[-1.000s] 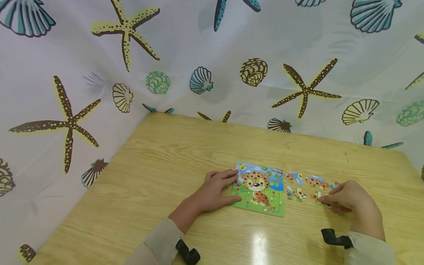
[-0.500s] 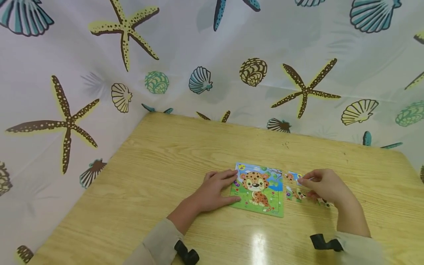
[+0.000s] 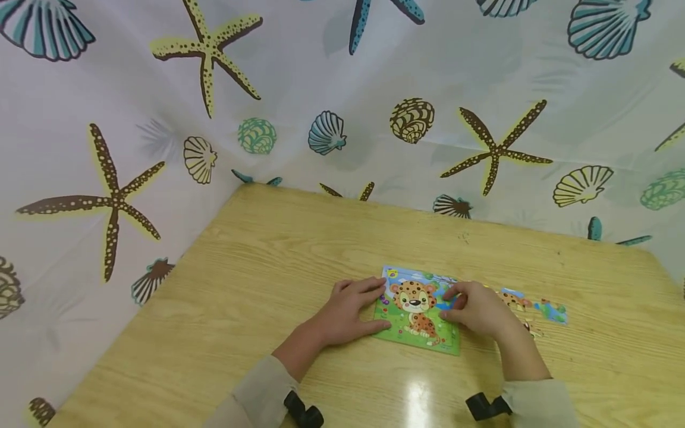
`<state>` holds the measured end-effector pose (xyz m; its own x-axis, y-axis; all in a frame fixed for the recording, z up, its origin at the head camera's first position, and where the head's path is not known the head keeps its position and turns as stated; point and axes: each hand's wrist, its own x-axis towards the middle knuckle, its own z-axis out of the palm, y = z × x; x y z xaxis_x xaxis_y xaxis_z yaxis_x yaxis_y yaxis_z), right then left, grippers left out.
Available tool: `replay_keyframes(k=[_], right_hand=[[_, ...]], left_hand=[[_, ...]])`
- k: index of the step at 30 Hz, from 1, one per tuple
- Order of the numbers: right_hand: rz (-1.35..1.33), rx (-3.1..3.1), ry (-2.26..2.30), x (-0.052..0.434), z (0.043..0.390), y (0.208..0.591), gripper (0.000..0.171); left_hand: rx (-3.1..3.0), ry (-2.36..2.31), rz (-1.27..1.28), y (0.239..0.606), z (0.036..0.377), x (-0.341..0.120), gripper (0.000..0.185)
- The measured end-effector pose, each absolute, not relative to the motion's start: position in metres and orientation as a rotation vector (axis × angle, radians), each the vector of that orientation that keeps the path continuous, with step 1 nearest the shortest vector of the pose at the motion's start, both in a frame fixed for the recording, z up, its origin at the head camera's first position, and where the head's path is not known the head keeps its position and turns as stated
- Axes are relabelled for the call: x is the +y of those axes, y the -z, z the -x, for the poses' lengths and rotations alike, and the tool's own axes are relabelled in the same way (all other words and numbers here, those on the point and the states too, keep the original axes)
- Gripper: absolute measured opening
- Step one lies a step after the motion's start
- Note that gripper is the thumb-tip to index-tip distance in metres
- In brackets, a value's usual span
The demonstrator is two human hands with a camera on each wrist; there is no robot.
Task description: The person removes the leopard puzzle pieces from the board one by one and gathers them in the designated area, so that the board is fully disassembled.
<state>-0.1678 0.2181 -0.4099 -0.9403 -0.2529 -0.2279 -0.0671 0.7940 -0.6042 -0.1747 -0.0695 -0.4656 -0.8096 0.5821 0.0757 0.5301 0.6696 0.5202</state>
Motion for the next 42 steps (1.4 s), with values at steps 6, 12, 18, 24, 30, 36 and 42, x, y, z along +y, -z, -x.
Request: replay_keyframes(k=[6,12,18,24,30,36,42], right_hand=[[0.242,2.68,0.873,0.217,0.169,0.41,0.038],[0.159,2.715,0.852,0.214,0.167,0.409,0.039],[0.042,2.563,1.075,0.211,0.165,0.404,0.026],[-0.03,2.419,1.247,0.214,0.166,0.401,0.02],[-0.023,2.374,1.293,0.218,0.166,0.404,0.017],[-0.002,2.357,1.306,0.22,0.164,0.403,0.018],[0.029,2.284,1.372,0.229,0.168,0.404,0.024]], left_hand=[[2.794,-0.822,-0.926,0.463,0.175,-0.068,0.079],[2.766,-0.866,-0.921,0.461,0.174,-0.067,0.078],[2.765,-0.883,-0.904,0.461,0.174,-0.066,0.079],[2.768,-0.883,-0.881,0.462,0.177,-0.065,0.08],[2.747,-0.92,-0.862,0.463,0.175,-0.063,0.079],[2.739,-0.932,-0.875,0.461,0.173,-0.063,0.079],[2.729,-0.958,-0.888,0.46,0.174,-0.065,0.077]])
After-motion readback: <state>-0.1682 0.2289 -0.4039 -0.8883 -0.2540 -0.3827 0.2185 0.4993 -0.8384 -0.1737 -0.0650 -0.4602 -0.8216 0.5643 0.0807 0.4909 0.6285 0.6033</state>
